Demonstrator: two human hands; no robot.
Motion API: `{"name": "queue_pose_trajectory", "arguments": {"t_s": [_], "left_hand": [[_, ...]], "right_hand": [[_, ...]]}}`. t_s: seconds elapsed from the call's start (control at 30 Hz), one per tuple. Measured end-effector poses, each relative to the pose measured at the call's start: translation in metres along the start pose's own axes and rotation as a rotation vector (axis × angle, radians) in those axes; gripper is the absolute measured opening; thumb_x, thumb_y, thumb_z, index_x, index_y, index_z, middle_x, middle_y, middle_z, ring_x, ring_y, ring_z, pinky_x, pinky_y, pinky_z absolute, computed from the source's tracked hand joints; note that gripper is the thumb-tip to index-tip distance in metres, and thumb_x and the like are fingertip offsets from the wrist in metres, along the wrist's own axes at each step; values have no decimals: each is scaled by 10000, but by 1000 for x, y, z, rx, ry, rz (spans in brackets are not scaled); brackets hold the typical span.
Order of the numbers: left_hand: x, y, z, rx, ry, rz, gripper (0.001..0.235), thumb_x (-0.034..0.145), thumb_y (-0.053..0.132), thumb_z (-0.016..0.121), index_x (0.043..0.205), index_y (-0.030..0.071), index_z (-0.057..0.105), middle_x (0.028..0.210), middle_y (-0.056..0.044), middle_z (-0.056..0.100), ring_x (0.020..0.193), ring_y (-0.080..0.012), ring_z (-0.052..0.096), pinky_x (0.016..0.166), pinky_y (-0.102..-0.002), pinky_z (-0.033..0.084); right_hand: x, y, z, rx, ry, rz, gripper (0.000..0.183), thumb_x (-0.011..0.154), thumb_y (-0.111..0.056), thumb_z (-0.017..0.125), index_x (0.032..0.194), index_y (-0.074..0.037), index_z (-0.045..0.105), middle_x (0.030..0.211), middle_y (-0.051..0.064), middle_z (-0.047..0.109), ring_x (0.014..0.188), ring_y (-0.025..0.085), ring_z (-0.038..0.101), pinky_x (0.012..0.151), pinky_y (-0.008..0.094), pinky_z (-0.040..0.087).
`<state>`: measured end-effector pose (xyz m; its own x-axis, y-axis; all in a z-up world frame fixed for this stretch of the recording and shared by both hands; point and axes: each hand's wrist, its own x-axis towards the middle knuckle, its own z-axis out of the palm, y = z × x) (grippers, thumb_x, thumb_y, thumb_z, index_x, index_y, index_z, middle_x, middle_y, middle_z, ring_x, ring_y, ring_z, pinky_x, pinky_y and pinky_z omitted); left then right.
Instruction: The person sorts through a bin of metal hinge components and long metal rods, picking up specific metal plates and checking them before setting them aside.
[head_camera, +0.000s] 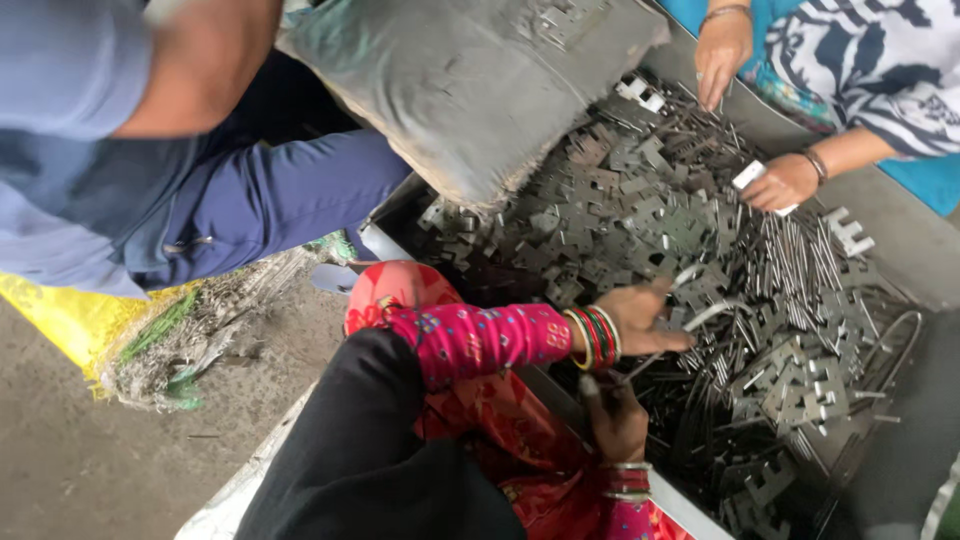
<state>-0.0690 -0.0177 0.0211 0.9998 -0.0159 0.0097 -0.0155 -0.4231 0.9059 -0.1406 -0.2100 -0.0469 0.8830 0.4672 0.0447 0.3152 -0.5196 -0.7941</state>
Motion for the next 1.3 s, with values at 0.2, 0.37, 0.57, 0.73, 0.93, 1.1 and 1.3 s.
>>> {"name": "queue_pose_trajectory", "arguments": {"t_s": [0.2,0.37,0.57,0.73,0.93,1.1,1.3], "left_hand": [[4,-13,30,-37,-85,24,1083,716,679,682,1450,-71,414,1020,-303,721,836,-405,755,763,-445,598],[22,-60,86,8,-136,161,871,684,739,663,1118,-14,724,1017,-254,774,935,-401,749,841,-454,586],[54,-75,106,-16,-104,-155,895,845,809,484,1163,-2,692,974,-261,754,924,-429,747,841,-504,583],[76,-93,107,-70,-63,-271,746,917,696,461,1143,30,709,970,-248,777,932,-424,756,839,-513,585],[86,-95,109,-13,-80,-288,499,819,439,651,1095,37,759,1079,-243,744,1048,-418,712,914,-485,558],[90,-87,113,80,-110,-180,483,819,390,658,1118,20,739,1103,-231,754,1084,-401,719,938,-469,565],[84,-73,107,77,-86,-59,390,789,304,648,1041,46,795,1054,-212,784,1035,-388,752,911,-470,590]], "right_hand": [[25,97,21,203,50,64,222,1034,-164,605,1086,44,666,922,120,772,835,194,728,743,333,566],[20,60,8,238,99,135,318,1041,-170,566,1258,59,607,1004,134,716,865,206,683,743,330,539],[7,-2,-9,-280,69,-63,370,973,-289,626,1215,-12,671,957,236,730,866,354,738,709,420,546],[0,4,-9,-619,-14,48,397,1009,-410,602,1095,-49,740,883,258,721,849,460,695,744,521,537],[-3,-16,-4,-623,6,97,432,1013,-423,574,1083,-33,745,845,281,698,820,479,685,715,533,523],[-5,-31,-2,-549,39,130,455,1022,-431,562,1043,-10,735,820,274,693,790,460,690,715,515,524],[-5,-33,1,-613,84,26,469,1024,-432,564,1065,7,727,814,279,688,765,446,686,696,501,528]]}}
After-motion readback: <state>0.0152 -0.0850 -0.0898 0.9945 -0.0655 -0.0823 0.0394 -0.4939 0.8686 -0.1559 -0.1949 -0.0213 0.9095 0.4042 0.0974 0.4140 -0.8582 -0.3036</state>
